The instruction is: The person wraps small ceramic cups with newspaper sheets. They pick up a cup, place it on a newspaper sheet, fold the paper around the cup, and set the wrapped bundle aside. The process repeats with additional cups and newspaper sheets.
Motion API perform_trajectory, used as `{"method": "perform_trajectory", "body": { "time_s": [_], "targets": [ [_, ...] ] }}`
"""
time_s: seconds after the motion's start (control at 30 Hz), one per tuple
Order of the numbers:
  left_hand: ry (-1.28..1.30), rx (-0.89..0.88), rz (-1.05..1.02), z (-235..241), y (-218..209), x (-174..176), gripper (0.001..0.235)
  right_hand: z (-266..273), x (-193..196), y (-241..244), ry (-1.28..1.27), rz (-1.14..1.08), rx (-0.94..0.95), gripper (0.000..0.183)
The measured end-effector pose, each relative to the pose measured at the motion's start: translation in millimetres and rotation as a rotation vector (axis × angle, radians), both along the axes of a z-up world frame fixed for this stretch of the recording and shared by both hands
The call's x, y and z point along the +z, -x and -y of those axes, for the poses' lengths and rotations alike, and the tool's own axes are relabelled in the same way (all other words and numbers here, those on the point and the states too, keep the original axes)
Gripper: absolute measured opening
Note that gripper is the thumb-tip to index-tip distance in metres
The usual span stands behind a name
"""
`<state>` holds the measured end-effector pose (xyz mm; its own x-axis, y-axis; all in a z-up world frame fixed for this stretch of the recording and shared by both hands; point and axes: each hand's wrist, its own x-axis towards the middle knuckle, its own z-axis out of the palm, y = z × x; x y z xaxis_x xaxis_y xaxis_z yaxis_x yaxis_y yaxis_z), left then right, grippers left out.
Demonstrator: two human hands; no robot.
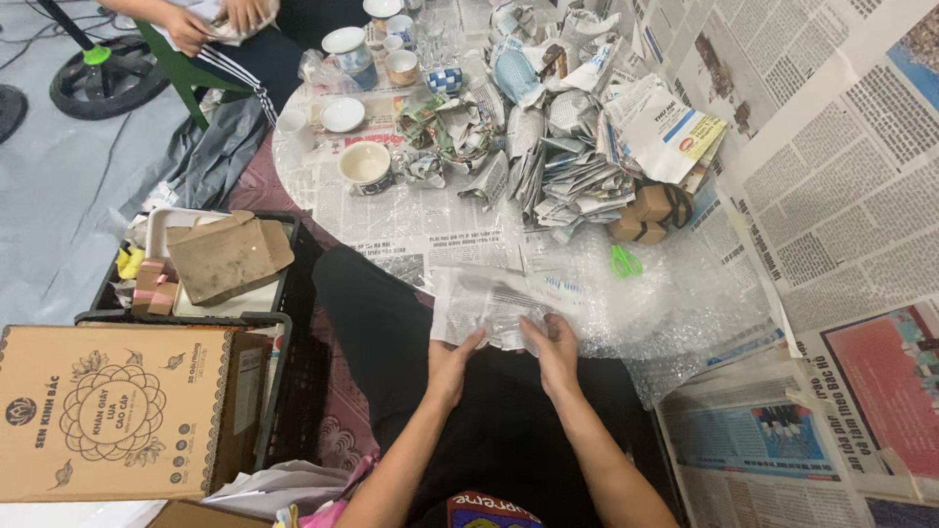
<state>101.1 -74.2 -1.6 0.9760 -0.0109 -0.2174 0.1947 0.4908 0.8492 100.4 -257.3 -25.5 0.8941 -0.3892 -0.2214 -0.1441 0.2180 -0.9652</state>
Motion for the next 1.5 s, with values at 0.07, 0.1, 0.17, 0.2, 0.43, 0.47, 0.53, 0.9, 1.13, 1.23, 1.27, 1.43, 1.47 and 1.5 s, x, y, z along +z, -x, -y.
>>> {"method": "perform_trajectory", "body": {
  "time_s": [0.07,0.1,0.17,0.2,0.43,0.47,0.53,0.9,1.13,1.23,1.27,1.43,1.47,1.5],
  "targets": [
    [0.005,-0.013,-0.055,1,0,-1,0.061,2,0,-1,0.082,-0.003,-0.024,0.053],
    [0.008,-0.020,-0.080,1,-1,-1,0.062,3,1,-1,0.026,-0.013,-0.023,0.051],
    [-0.041,-0.055,-0.049,1,-2,1,0.066,2,4,-1,-0.087,-0.033,-0.020,0.047],
    [-0.066,-0.072,-0.038,0,0,1,0.069,1,5,1,-0.092,-0.008,-0.022,0.044],
    [-0.015,-0.078,-0.076,-2,-1,4,0.061,0,6,2,-0.089,-0.013,0.013,0.031],
    [-0.002,-0.067,-0.068,-1,-1,1,0.057,1,4,3,-0.072,-0.005,0.027,0.031],
    [-0.002,-0.062,-0.080,-1,-2,-6,0.051,1,0,3,-0.102,0.029,0.028,0.030],
    [0.249,-0.039,-0.249,-11,-11,-39,0.045,8,-18,-3,-0.118,0.032,-0.018,0.029],
    [0.188,-0.156,-0.139,-13,-11,-26,0.030,11,-24,-5,-0.220,0.053,-0.035,0.027],
    [0.183,-0.162,-0.157,-14,-9,-25,0.028,11,-22,-4,-0.185,0.011,-0.030,0.026],
    [0.169,-0.169,-0.161,-14,-10,-29,0.028,11,-21,-4,-0.155,-0.004,-0.029,0.026],
    [0.235,-0.256,-0.019,-19,-15,-86,0.022,11,-19,-4,-0.154,0.036,-0.027,0.023],
    [0.335,-0.267,0.052,-19,-17,-98,0.015,11,-19,-4,-0.158,0.040,-0.019,0.022],
    [0.435,-0.276,0.123,-19,-19,-108,0.013,11,-19,-4,-0.160,0.041,-0.021,0.022]
  ]
}}
